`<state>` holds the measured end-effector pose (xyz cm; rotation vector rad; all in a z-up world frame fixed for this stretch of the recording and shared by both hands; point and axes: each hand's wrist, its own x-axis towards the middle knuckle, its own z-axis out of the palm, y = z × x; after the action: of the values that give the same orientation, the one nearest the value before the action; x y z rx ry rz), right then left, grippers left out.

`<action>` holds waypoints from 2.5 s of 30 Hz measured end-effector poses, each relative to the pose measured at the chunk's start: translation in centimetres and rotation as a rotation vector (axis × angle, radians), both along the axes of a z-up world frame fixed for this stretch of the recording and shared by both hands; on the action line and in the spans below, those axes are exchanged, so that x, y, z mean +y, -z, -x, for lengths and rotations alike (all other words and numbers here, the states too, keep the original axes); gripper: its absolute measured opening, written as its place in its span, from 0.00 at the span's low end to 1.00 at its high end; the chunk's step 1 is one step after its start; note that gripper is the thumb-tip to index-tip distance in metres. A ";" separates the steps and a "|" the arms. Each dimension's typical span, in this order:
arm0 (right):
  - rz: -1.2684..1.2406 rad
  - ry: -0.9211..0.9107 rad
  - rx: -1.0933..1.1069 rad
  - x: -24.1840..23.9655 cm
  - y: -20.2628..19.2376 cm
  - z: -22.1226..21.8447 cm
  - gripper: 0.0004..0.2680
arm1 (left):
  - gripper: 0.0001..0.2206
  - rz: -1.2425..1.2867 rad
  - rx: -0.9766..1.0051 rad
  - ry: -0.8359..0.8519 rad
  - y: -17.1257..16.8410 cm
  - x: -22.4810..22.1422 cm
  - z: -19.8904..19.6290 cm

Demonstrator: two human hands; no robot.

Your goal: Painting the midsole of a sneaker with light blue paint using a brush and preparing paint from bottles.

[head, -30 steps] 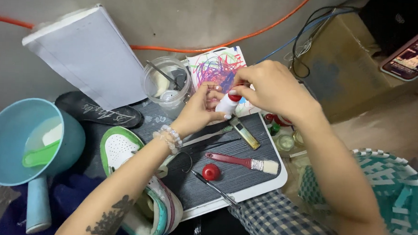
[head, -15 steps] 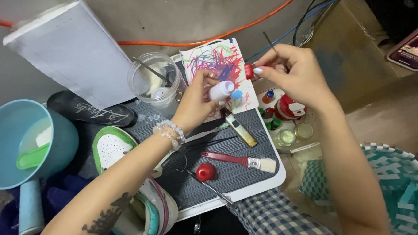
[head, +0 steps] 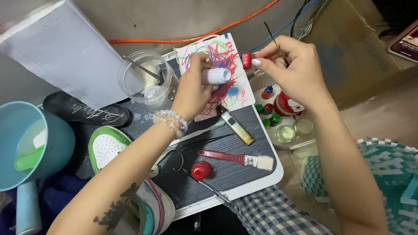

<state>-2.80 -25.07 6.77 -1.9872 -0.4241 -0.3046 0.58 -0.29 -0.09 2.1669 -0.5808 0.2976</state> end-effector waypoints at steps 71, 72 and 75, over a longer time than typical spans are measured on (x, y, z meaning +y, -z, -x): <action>0.079 0.093 -0.078 0.4 0.4 -0.5 0.03 | 0.29 0.079 0.089 -0.060 1.8 -1.0 -1.4; 0.075 0.078 -0.096 0.5 0.3 -0.5 0.05 | 0.29 0.101 0.104 -0.054 1.8 -1.0 -1.4; 0.082 0.069 -0.096 0.5 0.3 -0.6 0.06 | 0.30 0.179 0.180 -0.034 1.8 -1.0 -1.4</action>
<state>-2.21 -24.61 6.48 -2.0763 -0.4355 -0.4338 1.97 -1.31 -1.86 2.0060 -0.4007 0.1635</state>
